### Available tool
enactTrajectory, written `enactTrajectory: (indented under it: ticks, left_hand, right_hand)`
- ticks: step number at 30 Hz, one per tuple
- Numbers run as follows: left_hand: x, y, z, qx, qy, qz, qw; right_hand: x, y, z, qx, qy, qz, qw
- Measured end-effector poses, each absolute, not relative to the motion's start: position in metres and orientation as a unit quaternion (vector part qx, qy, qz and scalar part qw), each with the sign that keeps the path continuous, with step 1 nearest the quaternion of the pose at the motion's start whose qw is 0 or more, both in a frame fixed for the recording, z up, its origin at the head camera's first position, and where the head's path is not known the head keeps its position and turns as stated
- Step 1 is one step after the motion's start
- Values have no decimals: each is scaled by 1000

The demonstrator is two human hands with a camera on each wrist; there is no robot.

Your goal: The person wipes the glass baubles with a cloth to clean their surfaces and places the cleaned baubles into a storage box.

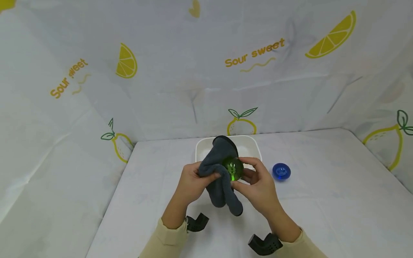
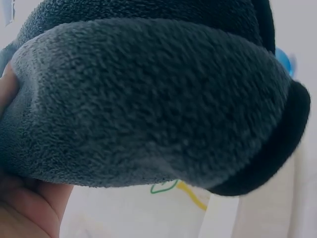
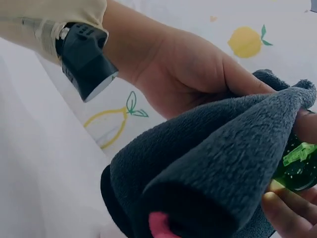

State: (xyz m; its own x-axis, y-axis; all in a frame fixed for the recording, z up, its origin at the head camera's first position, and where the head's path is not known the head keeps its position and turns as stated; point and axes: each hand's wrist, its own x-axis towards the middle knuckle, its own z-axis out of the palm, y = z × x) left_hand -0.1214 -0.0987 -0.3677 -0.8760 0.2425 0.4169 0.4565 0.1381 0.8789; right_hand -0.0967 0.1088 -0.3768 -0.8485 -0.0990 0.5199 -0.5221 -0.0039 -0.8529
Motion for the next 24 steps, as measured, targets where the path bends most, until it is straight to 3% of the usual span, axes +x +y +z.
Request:
enactTrajectory:
  ticks: [6,15,19,24]
  left_hand:
    - [-121,-97,-367,-249,-741,-620,73]
    - [-118,-97,-365,-280,-726,-623,78]
    - [-118,-98,-366,-277,-729,-621,75]
    - [-120,-100,-369,-274,-742,-606,88]
  right_hand:
    - [-98,111,-375,143,-678,716,89]
    - [-103,120,-377,231,-615,753,-24]
    - [-105,122,-378,244,-603,759,-32]
    - [-106,123,-377,276,-606,746,13]
